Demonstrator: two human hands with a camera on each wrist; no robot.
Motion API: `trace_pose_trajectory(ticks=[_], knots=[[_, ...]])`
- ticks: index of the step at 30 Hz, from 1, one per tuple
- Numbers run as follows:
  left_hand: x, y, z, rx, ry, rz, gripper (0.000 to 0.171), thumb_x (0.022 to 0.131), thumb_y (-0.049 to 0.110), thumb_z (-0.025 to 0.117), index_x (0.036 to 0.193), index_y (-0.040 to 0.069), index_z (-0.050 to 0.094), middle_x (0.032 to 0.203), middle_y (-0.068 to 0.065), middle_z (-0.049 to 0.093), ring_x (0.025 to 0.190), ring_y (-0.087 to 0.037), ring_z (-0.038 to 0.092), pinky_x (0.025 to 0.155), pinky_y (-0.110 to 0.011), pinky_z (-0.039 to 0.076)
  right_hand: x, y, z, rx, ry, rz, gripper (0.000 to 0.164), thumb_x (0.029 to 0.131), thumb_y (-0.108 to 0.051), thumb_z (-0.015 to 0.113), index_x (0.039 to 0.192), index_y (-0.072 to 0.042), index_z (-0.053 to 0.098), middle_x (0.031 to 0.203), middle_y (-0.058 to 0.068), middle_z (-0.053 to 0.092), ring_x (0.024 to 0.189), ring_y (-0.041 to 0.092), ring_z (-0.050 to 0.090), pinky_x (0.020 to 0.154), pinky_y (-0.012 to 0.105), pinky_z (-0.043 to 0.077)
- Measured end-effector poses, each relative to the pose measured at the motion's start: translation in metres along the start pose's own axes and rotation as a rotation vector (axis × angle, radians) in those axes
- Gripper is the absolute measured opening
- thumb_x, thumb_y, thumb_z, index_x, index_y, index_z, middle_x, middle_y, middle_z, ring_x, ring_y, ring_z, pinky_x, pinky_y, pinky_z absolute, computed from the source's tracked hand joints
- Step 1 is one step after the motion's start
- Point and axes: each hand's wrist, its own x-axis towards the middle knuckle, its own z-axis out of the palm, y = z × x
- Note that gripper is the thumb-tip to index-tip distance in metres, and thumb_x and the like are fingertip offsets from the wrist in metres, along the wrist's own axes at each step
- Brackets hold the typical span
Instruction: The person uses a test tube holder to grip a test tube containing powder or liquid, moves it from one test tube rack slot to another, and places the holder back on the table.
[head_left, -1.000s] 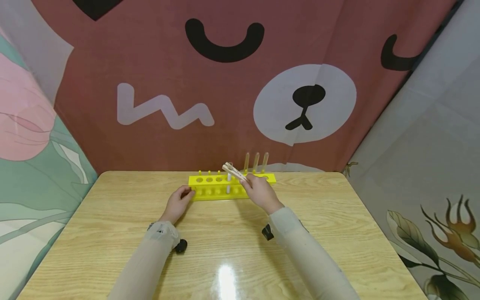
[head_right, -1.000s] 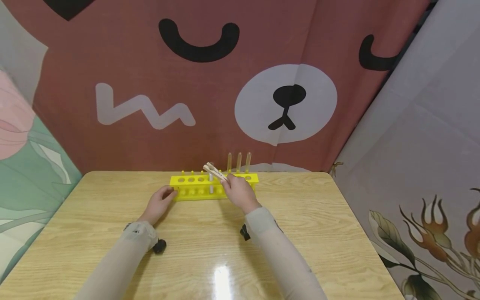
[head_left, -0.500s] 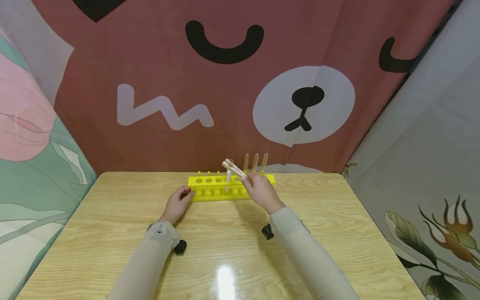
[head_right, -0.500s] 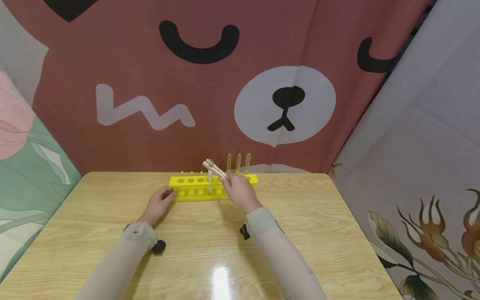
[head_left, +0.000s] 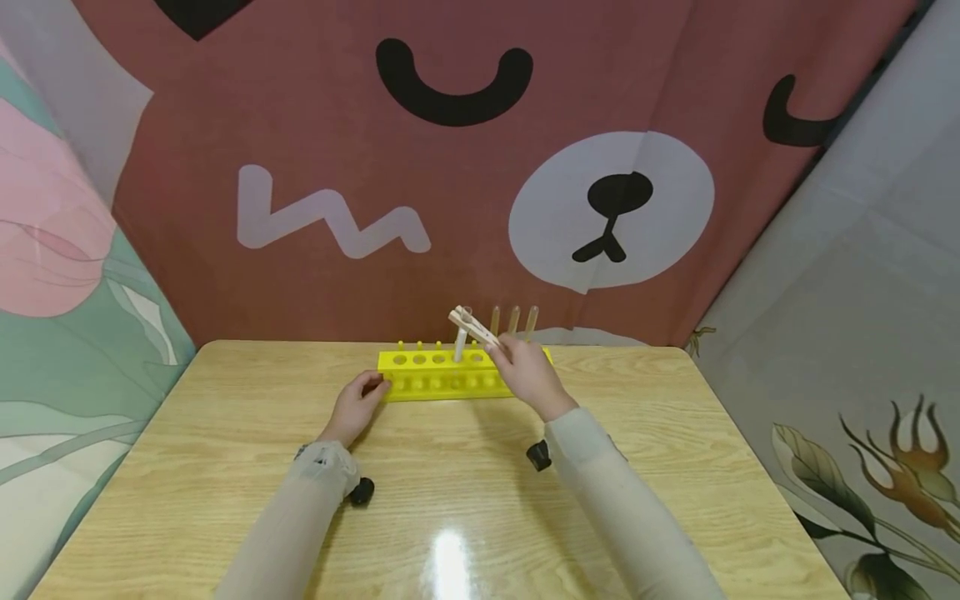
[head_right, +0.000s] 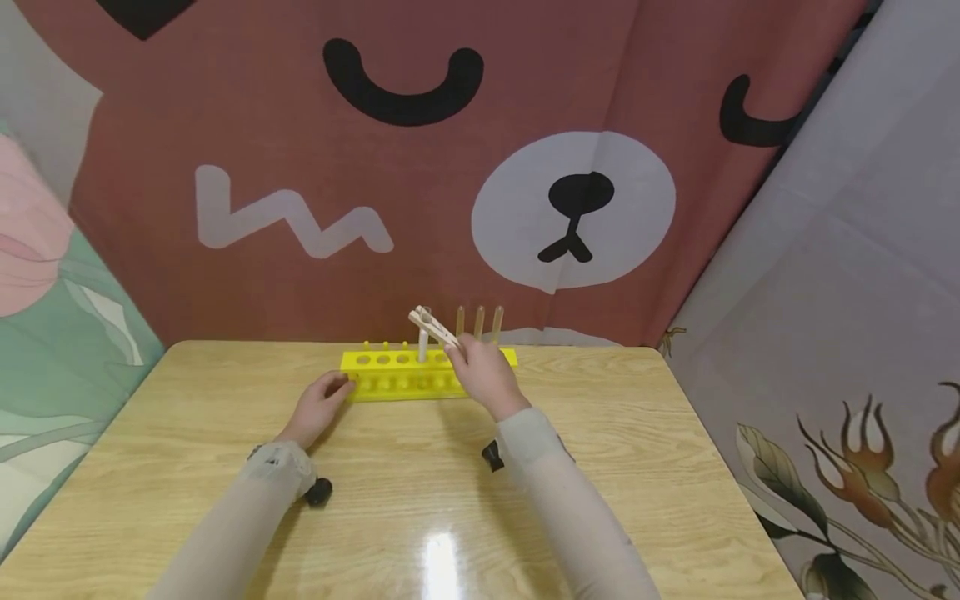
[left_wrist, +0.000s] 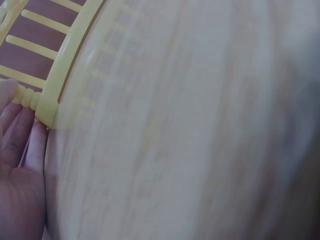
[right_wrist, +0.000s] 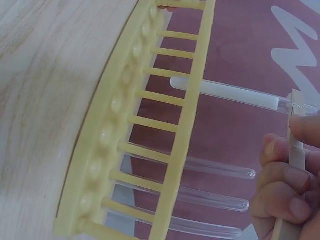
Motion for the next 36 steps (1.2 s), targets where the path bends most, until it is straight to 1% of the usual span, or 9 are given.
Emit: trace_pose_trajectory(ticks=[6, 10, 19, 23, 26, 29, 36], knots=[[0.0, 0.0, 0.0, -0.009, -0.003, -0.007, 0.033, 0.106, 0.026, 0.058, 0.128, 0.001, 0.06, 0.135, -0.018, 0.058, 0.127, -0.033, 0.05, 0.109, -0.051, 0.039, 0.002, 0.0, -0.006, -0.001, -0.012, -0.006, 0.027, 0.108, -0.028, 0.052, 0.092, -0.006, 0.059, 0.06, 0.002, 0.042, 0.044, 0.012, 0.03, 0.042, 0.025, 0.029], [0.001, 0.0, -0.001, -0.003, -0.007, -0.007, 0.034, 0.106, 0.026, 0.057, 0.13, 0.001, 0.059, 0.135, -0.019, 0.057, 0.127, -0.033, 0.05, 0.11, -0.051, 0.038, 0.004, -0.003, -0.012, 0.012, -0.021, -0.01, 0.029, 0.108, -0.028, 0.051, 0.092, -0.005, 0.059, 0.06, 0.003, 0.043, 0.044, 0.013, 0.03, 0.042, 0.025, 0.029], [0.001, 0.0, 0.0, -0.006, -0.011, -0.006, 0.033, 0.105, 0.025, 0.058, 0.128, 0.001, 0.059, 0.134, -0.019, 0.058, 0.126, -0.034, 0.051, 0.109, -0.051, 0.039, 0.005, -0.007, -0.018, 0.04, -0.024, 0.025, 0.03, 0.109, -0.031, 0.05, 0.098, -0.006, 0.061, 0.064, 0.006, 0.05, 0.043, 0.013, 0.032, 0.042, 0.026, 0.031], [0.001, 0.0, 0.0, -0.002, -0.011, 0.002, 0.033, 0.106, 0.025, 0.058, 0.128, 0.001, 0.059, 0.133, -0.019, 0.058, 0.125, -0.034, 0.051, 0.108, -0.051, 0.039, 0.006, -0.008, -0.018, 0.067, -0.005, 0.028, 0.028, 0.108, -0.031, 0.051, 0.097, -0.007, 0.061, 0.061, 0.005, 0.048, 0.042, 0.013, 0.031, 0.039, 0.025, 0.029], [0.0, 0.0, 0.0, -0.004, -0.009, 0.0, 0.033, 0.106, 0.024, 0.057, 0.129, 0.001, 0.06, 0.134, -0.019, 0.058, 0.126, -0.033, 0.051, 0.109, -0.05, 0.039, 0.006, -0.01, -0.016, 0.097, 0.014, 0.013, 0.028, 0.108, -0.031, 0.052, 0.094, -0.007, 0.061, 0.059, 0.005, 0.046, 0.041, 0.013, 0.029, 0.039, 0.026, 0.028], [0.0, 0.0, -0.001, -0.006, -0.007, -0.001, 0.033, 0.106, 0.025, 0.057, 0.129, 0.001, 0.06, 0.134, -0.018, 0.058, 0.126, -0.033, 0.05, 0.109, -0.051, 0.038, 0.007, -0.012, -0.013, 0.118, 0.016, -0.006, 0.029, 0.108, -0.031, 0.053, 0.094, -0.007, 0.061, 0.058, 0.003, 0.044, 0.041, 0.013, 0.029, 0.039, 0.026, 0.028], [0.002, -0.002, -0.001, -0.014, -0.011, 0.007, 0.033, 0.106, 0.026, 0.058, 0.128, 0.001, 0.06, 0.134, -0.018, 0.058, 0.126, -0.033, 0.051, 0.109, -0.05, 0.039, 0.009, -0.015, -0.006, 0.121, 0.022, -0.025, 0.032, 0.108, -0.03, 0.053, 0.089, -0.004, 0.06, 0.057, 0.001, 0.039, 0.042, 0.012, 0.028, 0.04, 0.025, 0.027]])
